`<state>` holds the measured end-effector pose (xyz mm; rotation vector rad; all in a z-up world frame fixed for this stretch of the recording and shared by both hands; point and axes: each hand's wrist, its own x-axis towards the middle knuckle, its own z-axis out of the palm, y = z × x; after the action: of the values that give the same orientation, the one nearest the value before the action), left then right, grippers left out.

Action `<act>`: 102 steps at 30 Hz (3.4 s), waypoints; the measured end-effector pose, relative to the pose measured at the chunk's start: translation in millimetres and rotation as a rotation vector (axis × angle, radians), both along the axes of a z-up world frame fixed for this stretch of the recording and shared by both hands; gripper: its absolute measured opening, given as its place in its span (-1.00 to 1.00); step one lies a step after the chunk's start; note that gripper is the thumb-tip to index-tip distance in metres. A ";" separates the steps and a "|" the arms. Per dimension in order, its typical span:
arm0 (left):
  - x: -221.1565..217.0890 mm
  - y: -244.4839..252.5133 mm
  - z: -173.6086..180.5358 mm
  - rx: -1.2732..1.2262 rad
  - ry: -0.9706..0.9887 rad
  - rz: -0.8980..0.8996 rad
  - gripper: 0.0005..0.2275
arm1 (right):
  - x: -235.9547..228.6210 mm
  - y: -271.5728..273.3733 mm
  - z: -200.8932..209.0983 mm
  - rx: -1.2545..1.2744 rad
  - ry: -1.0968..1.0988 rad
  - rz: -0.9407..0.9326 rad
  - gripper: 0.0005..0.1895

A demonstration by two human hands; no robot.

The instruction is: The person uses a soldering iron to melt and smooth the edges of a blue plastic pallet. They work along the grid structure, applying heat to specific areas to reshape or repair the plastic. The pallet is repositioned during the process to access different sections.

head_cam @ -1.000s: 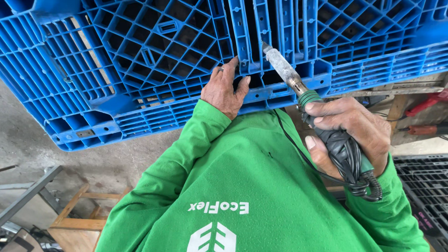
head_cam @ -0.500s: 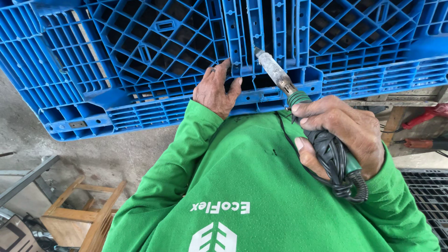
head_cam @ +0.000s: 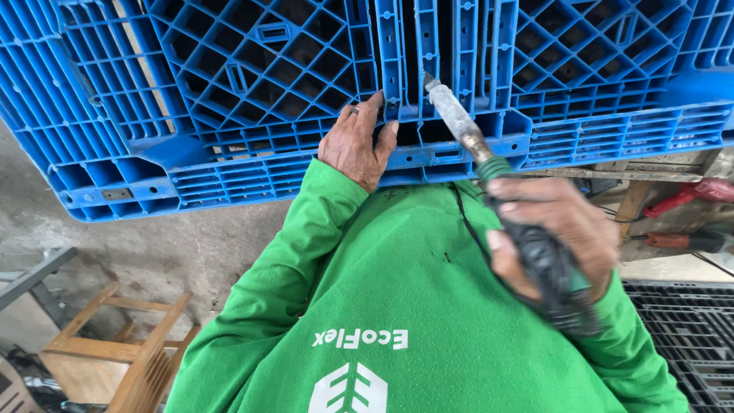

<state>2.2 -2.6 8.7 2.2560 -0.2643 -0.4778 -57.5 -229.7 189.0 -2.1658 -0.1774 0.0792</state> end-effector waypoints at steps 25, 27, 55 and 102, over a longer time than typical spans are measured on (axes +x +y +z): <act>-10.0 -7.2 -1.5 -0.034 -0.195 0.198 -0.74 | 30.1 -69.5 -4.2 -0.044 0.061 0.436 -0.73; -10.6 -9.0 -2.7 -0.026 -0.212 0.216 -0.76 | 35.8 -76.0 -6.1 -0.028 0.037 0.486 -0.73; -46.8 -37.8 -0.4 0.114 -0.530 0.505 -0.79 | 60.9 -102.0 -10.7 0.004 0.034 0.675 -0.71; -116.1 -176.7 88.9 -1.626 0.977 0.491 -0.60 | -5.0 -118.9 -36.1 0.043 -0.087 0.480 -0.49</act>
<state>-113.9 -179.3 97.6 0.3396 0.3340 -0.6564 -62.5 -348.6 152.9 -2.0439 -0.7395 0.2512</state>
